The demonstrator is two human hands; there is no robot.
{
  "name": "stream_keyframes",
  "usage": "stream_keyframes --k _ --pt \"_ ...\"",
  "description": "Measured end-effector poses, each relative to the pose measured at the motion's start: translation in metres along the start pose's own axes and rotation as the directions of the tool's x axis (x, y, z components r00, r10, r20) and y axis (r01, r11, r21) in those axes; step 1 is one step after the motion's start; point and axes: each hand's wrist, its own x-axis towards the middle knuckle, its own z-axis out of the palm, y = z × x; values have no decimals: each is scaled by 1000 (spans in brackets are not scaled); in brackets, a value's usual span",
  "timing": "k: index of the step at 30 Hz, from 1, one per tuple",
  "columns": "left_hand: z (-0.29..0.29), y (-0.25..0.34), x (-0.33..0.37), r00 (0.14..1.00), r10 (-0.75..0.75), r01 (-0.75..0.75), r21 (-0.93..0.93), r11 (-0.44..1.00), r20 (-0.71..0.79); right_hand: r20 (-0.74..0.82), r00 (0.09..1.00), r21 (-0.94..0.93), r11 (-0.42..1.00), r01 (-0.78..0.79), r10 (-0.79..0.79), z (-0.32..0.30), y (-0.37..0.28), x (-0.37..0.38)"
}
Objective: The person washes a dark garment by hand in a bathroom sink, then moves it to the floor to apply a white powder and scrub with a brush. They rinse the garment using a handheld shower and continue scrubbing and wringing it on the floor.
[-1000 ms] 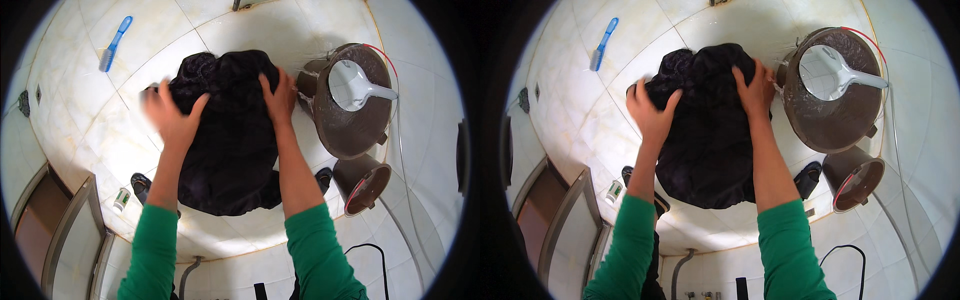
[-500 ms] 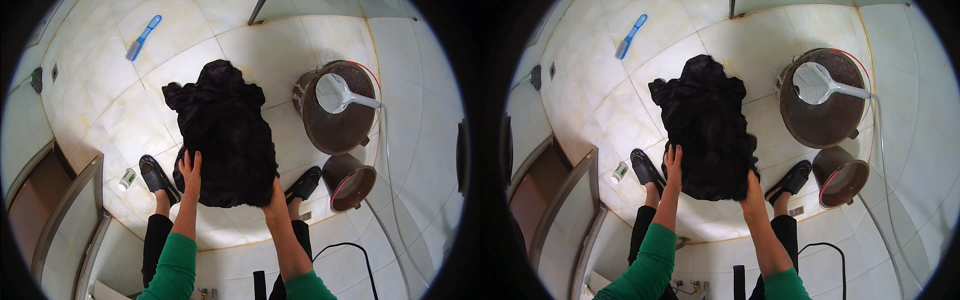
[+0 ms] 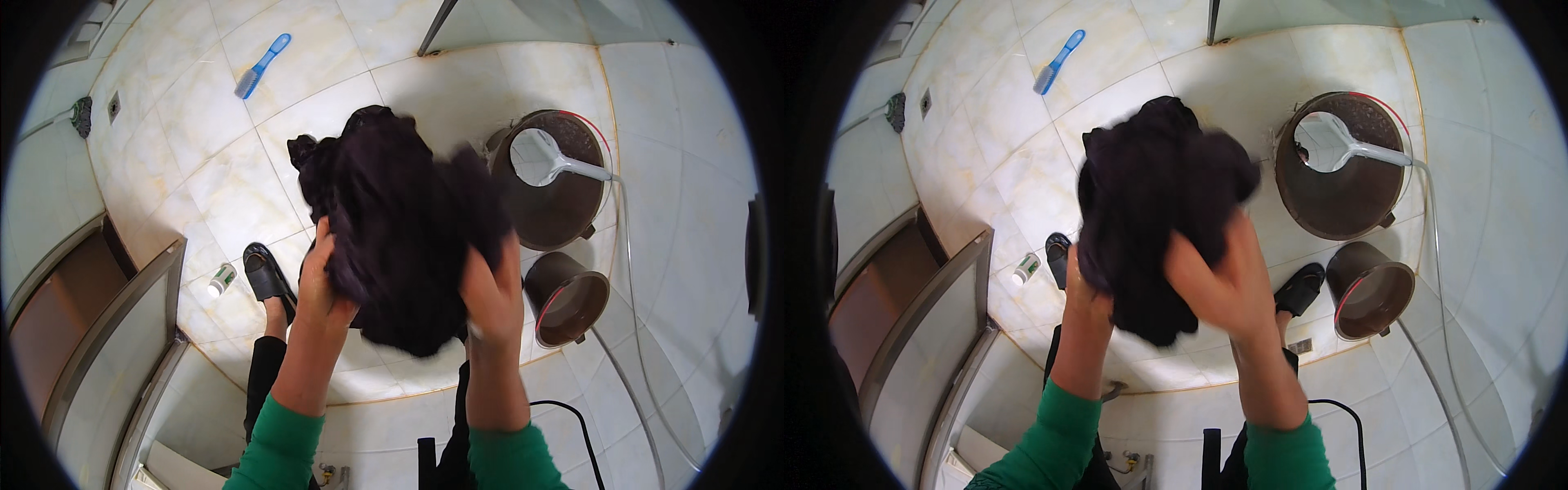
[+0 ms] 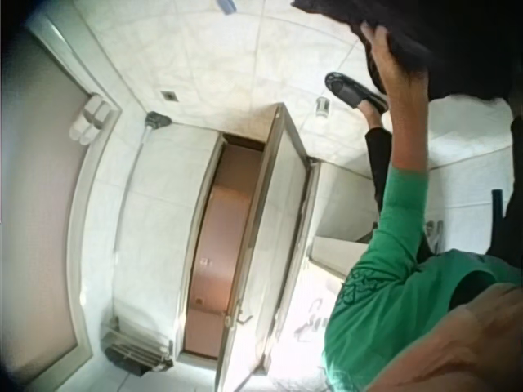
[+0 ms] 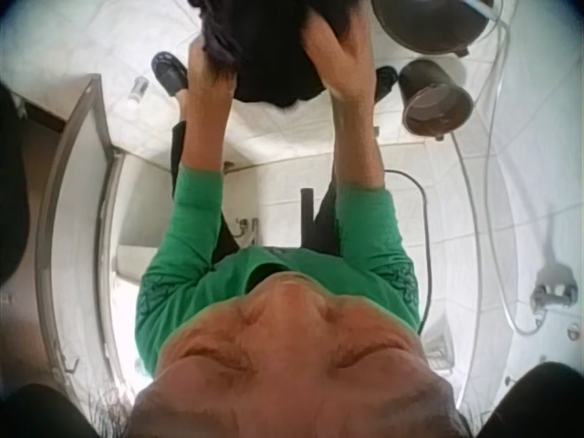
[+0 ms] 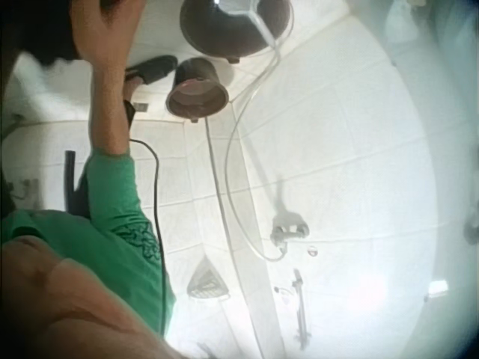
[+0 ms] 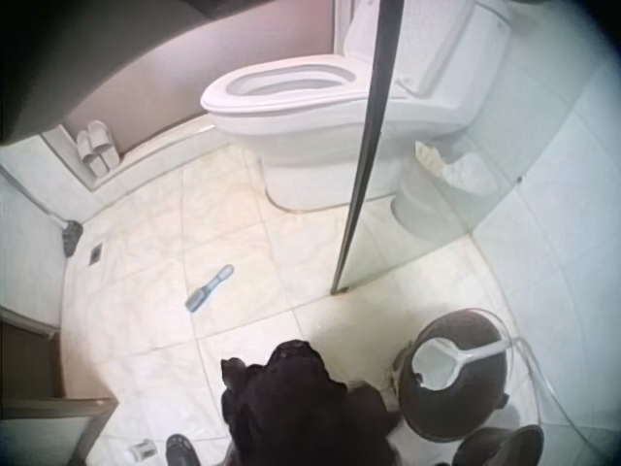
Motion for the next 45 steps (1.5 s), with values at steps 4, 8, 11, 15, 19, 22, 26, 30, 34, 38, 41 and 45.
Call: stream_keyframes --k 4,8,11,15,19,22,26,30,34,38,41,45 --pt "35 6 65 961 107 -53 -210 976 254 -83 990 -705 695 -139 114 -3 21 116" --pt "21 3 110 985 101 -154 456 877 140 8 823 -891 370 264 -568 -48 105 124" --pt "-40 1 118 899 405 -369 786 496 167 -292 924 -846 518 -128 -247 -107 179 25" --pt "-161 4 122 879 457 37 974 222 -138 -632 765 -624 505 -597 123 -154 265 -131" --pt "-247 -37 104 946 186 215 943 255 -266 -781 579 -494 336 -802 234 -164 327 -176" --pt "-262 -60 102 970 232 66 996 55 -77 -736 571 -230 659 -716 364 -151 348 -158" --pt "-232 -72 87 967 87 196 919 342 -239 -556 578 206 772 -601 598 -129 325 -126" --pt "-167 -72 26 982 -59 186 847 498 -181 -392 626 406 737 -540 674 -100 274 -102" --pt "-87 -64 -7 986 -119 167 753 637 -118 -310 745 514 763 -391 591 -95 232 -86" --pt "-22 -84 6 990 -19 -77 651 755 139 -364 756 680 710 -183 544 -135 226 -68" --pt "4 -107 39 941 -172 -56 634 771 292 -561 743 517 855 -32 366 -170 235 -70" --pt "-20 -96 70 865 47 -269 381 885 500 -782 535 192 940 -281 319 -181 239 -116"
